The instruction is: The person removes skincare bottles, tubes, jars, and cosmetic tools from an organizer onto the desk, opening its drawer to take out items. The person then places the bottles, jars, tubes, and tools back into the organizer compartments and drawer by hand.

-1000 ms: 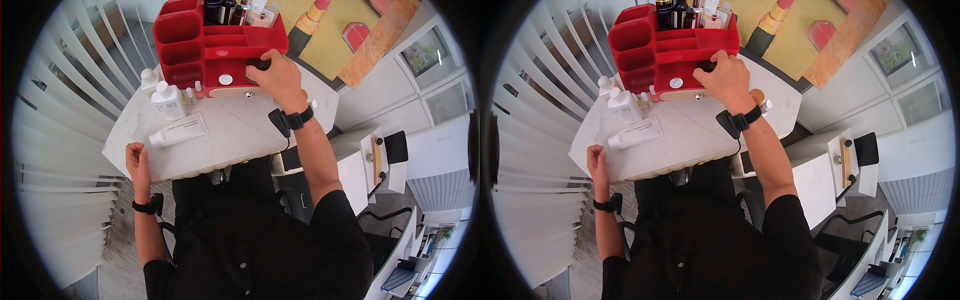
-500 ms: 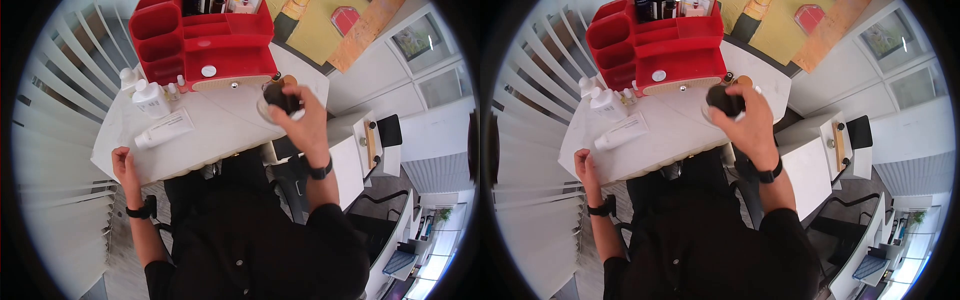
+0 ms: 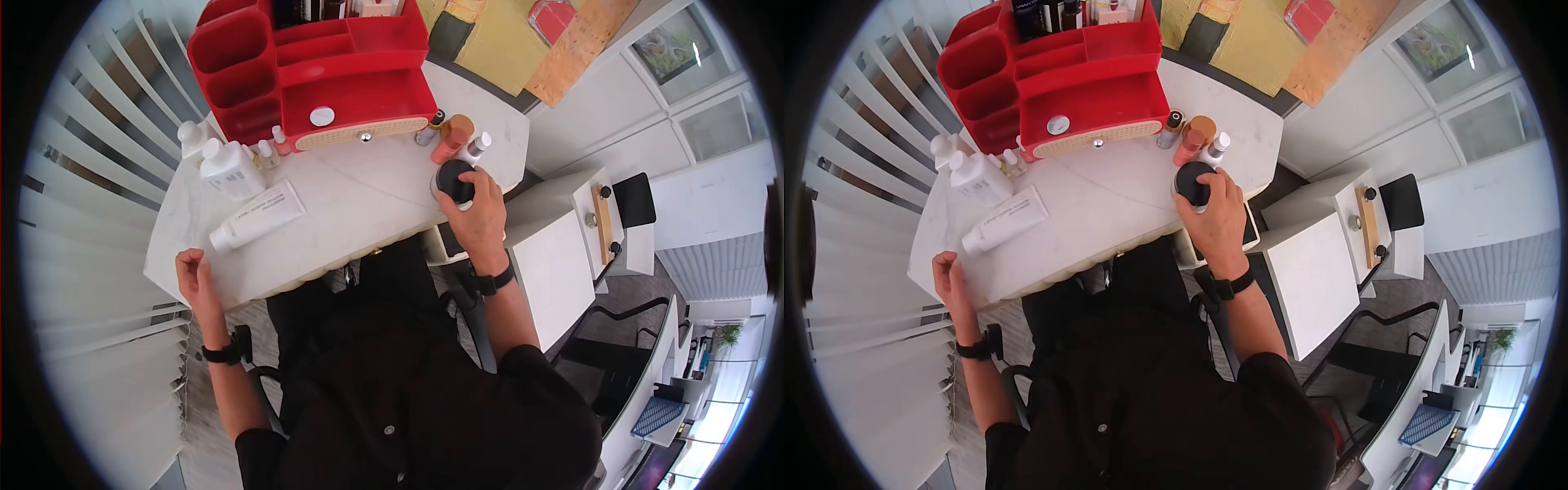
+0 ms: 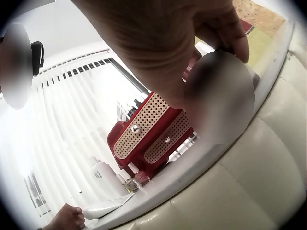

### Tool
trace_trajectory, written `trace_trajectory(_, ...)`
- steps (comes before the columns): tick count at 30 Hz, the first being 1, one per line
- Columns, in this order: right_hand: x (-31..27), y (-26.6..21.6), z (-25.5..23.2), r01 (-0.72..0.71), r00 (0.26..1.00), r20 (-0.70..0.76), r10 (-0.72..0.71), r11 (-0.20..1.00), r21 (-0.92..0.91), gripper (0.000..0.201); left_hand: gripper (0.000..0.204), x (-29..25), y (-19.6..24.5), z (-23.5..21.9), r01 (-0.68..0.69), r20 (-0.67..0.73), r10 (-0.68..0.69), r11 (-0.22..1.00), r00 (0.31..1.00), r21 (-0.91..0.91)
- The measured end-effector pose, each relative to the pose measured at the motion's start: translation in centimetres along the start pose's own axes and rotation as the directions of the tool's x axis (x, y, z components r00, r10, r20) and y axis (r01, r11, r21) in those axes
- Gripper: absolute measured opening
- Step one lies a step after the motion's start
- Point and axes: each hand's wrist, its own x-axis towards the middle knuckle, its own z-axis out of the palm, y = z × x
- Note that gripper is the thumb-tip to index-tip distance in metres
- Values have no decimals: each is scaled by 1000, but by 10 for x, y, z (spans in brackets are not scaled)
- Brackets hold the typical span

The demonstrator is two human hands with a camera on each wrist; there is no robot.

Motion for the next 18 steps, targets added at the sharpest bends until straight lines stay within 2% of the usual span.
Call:
trace_trajectory(2, -1, 3, 0, 36, 999, -28, -36, 999, -1, 44, 13, 1, -2, 0, -1, -4, 1, 1000, 1000, -23)
trace_trajectory(4, -2, -2, -7, 78, 996, -30, -82, 990, -115, 45, 13, 1, -3, 0, -3, -2, 3, 999, 1000, -39)
trace_trajectory(5, -1, -9, -11, 105, 991, -78, -112, 990, -92, 41, 13, 1, -3, 1, -9, 8, 9, 998, 1000, -64)
trace_trajectory(7, 9, -32, -17, 95, 992, -92, -86, 991, 91, 32, 15, 2, -4, 0, -16, -7, 16, 998, 1000, -57)
trace_trajectory(8, 17, -45, -18, 98, 992, -93, -89, 990, 99, 32, 16, 2, -4, 1, -11, -4, 11, 998, 1000, -62)
trace_trajectory(10, 43, -75, -13, 252, 967, -116, -226, 907, 338, 25, 17, 2, 0, 5, -9, 2, 9, 997, 1000, -82)
trace_trajectory(12, 74, -107, 0, 387, 922, -121, -368, 866, 317, 24, 17, 2, -3, 4, -14, 6, 14, 996, 1000, -89)
trace_trajectory(13, 88, -119, 8, 398, 917, -126, -378, 859, 322, 24, 17, 3, -5, 2, -19, 5, 19, 995, 1000, -96)
trace_trajectory(15, 113, -142, 25, 376, 920, 10, -392, 889, 262, 30, 17, 3, -6, 3, -28, -18, 27, 996, 999, -83)
trace_trajectory(16, 123, -150, 32, 389, 914, 9, -407, 880, 271, 30, 17, 3, -6, 3, -31, -24, 30, 997, 999, -70)
trace_trajectory(18, 142, -162, 42, 243, 891, 365, -271, 962, 121, 42, 17, 2, -2, 4, -23, -38, 20, 997, 999, -67)
